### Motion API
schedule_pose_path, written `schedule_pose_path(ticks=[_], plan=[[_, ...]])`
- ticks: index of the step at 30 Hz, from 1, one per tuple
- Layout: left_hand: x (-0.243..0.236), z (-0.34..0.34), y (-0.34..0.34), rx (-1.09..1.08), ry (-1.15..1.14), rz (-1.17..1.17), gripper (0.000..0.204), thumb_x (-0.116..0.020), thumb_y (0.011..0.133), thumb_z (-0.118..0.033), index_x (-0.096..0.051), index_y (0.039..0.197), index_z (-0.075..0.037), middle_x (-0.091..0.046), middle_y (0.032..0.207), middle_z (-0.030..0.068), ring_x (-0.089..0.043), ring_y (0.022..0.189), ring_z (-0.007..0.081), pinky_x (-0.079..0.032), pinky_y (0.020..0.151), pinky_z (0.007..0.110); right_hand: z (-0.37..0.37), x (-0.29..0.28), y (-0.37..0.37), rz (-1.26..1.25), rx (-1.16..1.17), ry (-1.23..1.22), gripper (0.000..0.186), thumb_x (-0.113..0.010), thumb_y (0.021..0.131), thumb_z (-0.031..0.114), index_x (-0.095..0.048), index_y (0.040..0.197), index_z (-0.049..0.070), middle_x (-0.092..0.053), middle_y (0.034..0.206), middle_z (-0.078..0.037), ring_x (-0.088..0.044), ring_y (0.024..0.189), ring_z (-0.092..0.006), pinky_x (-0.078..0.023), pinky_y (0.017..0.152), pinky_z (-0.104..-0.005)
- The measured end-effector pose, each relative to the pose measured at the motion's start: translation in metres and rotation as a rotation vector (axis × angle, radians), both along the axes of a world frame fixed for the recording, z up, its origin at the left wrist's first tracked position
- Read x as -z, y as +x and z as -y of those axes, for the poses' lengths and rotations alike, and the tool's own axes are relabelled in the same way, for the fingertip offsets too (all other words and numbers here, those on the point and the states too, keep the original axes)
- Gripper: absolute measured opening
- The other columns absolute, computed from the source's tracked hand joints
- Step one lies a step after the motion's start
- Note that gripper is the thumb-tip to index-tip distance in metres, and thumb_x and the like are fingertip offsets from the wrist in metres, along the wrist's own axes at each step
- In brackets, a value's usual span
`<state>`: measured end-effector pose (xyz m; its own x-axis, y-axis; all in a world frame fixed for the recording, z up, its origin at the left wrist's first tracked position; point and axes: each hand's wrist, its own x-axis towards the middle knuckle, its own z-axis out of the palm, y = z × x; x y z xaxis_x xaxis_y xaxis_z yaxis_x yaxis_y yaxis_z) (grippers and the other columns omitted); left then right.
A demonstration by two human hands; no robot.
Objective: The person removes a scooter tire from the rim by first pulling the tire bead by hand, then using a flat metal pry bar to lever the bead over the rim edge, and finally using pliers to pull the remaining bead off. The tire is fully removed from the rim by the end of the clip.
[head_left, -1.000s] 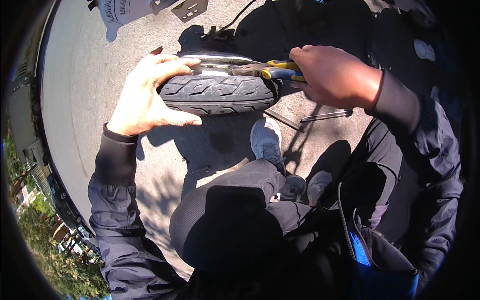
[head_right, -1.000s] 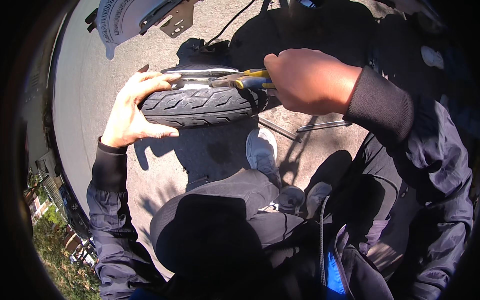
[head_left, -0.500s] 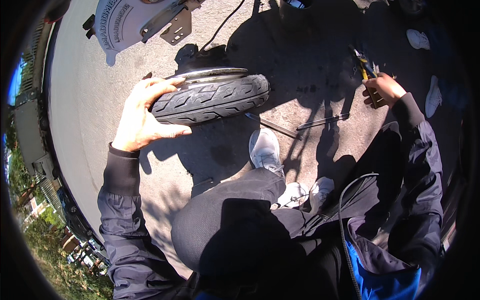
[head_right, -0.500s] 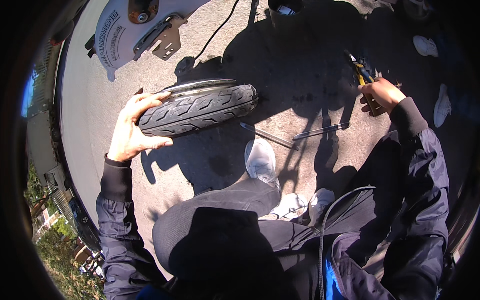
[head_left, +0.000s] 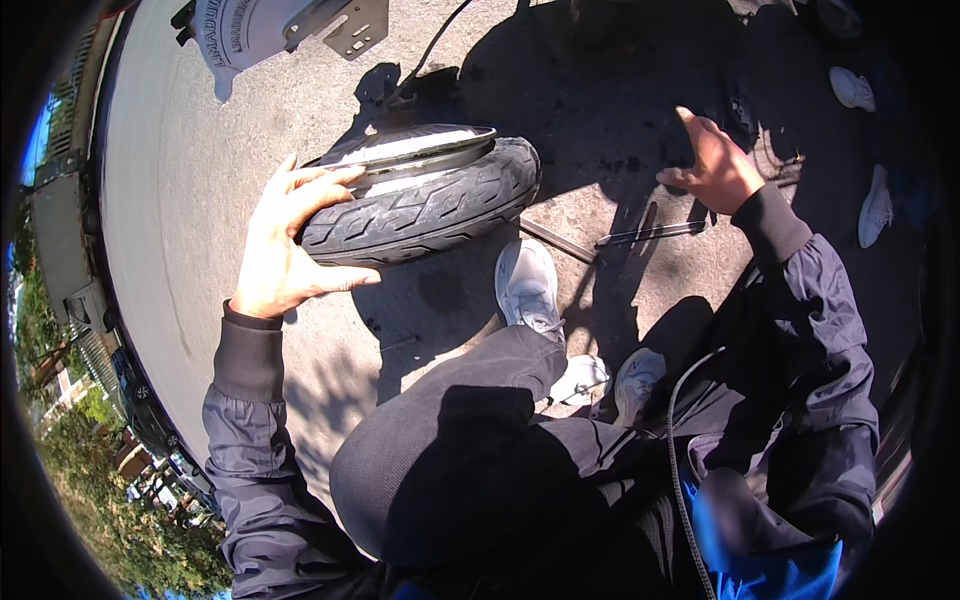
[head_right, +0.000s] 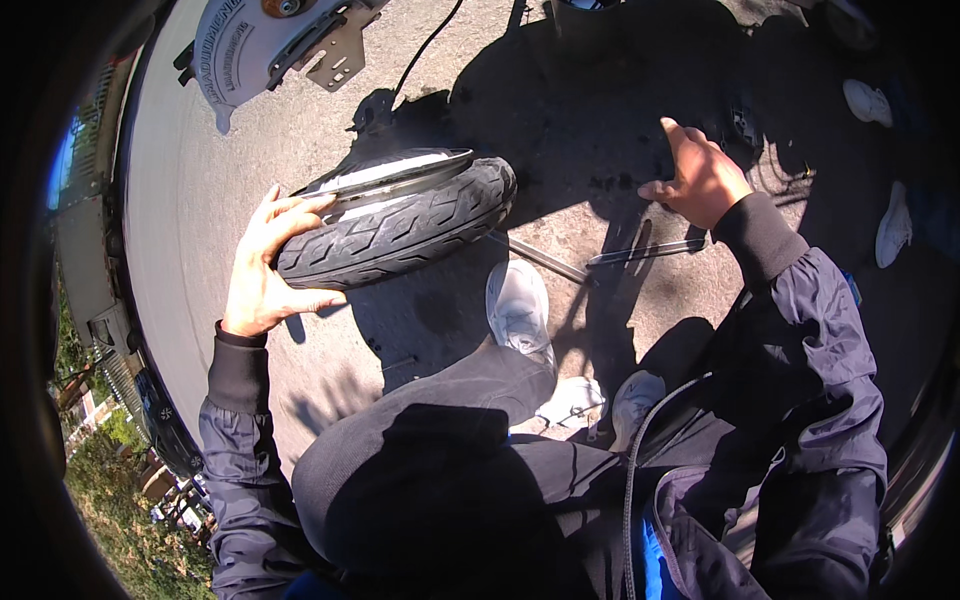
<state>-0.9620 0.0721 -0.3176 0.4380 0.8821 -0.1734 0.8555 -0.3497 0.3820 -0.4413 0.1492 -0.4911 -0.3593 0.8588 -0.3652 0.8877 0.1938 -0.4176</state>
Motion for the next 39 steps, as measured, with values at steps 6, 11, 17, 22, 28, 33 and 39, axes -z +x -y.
schedule_pose_path(ticks=[6,11,17,22,28,33,39], plan=[[0.005,0.003,0.001,-0.017,0.027,0.013,0.081,-0.105,0.056,-0.055,-0.075,0.119,-0.013,-0.078,0.14,0.0049,-0.069,0.13,0.0317,-0.028,0.133,0.067,0.059,-0.021,-0.152,-0.576,-0.157,0.187,0.11,-0.099,0.074,0.024,-0.04,0.165,0.006,-0.049,0.162,-0.024,-0.051,0.15,-0.0442,-0.048,0.122,-0.0495],[0.001,-0.008,-0.003,-0.058,-0.027,0.09,0.076,-0.109,0.057,-0.039,-0.075,0.12,-0.012,-0.077,0.137,0.0091,-0.07,0.127,0.0294,-0.037,0.13,0.059,0.041,-0.023,-0.202,-0.63,-0.012,0.197,0.068,-0.09,0.071,0.01,-0.062,0.132,0.005,-0.067,0.131,-0.016,-0.064,0.127,-0.0398,-0.053,0.107,-0.0489],[-0.005,0.009,-0.001,-0.296,-0.364,0.776,0.082,-0.11,0.058,-0.021,-0.076,0.13,-0.006,-0.072,0.145,0.015,-0.069,0.133,0.0272,-0.05,0.12,0.048,0.045,-0.086,-0.173,-0.837,0.032,0.373,0.056,-0.084,0.067,0.005,-0.071,0.121,0.003,-0.07,0.114,-0.013,-0.068,0.11,-0.0377,-0.055,0.096,-0.0457],[0.049,0.023,0.037,-0.285,-0.425,0.741,0.088,-0.11,0.057,-0.037,-0.076,0.132,-0.006,-0.077,0.137,0.015,-0.072,0.129,0.0296,-0.047,0.122,0.048,0.05,-0.115,-0.111,-0.654,-0.074,0.301,0.06,-0.086,0.073,0.008,-0.068,0.129,0.0,-0.067,0.123,-0.017,-0.065,0.113,-0.0366,-0.054,0.099,-0.0439],[0.052,-0.002,0.048,-0.061,-0.398,0.771,0.087,-0.109,0.059,-0.04,-0.076,0.132,-0.006,-0.076,0.14,0.0169,-0.071,0.133,0.0319,-0.042,0.126,0.051,0.074,-0.093,-0.087,-0.688,0.05,0.359,0.058,-0.079,0.069,0.003,-0.068,0.126,-0.002,-0.067,0.122,-0.017,-0.066,0.11,-0.0353,-0.054,0.1,-0.0434],[0.037,-0.028,0.064,-0.309,-0.533,0.852,0.049,-0.102,0.074,-0.028,-0.083,0.111,-0.004,-0.08,0.113,0.0106,-0.076,0.107,0.0221,-0.059,0.102,0.038,0.083,-0.087,-0.086,-0.708,0.078,0.359,0.05,-0.079,0.07,0.007,-0.072,0.118,0.001,-0.069,0.114,-0.015,-0.066,0.106,-0.0363,-0.054,0.093,-0.0447],[0.036,-0.077,0.103,-0.106,-0.592,0.43,0.035,-0.093,0.092,-0.032,-0.077,0.097,-0.001,-0.071,0.08,0.0031,-0.065,0.073,0.0097,-0.054,0.068,0.029,0.078,-0.09,-0.092,-0.709,0.043,0.328,0.05,-0.079,0.069,0.012,-0.072,0.117,0.002,-0.07,0.112,-0.015,-0.065,0.102,-0.0373,-0.053,0.092,-0.0472]])
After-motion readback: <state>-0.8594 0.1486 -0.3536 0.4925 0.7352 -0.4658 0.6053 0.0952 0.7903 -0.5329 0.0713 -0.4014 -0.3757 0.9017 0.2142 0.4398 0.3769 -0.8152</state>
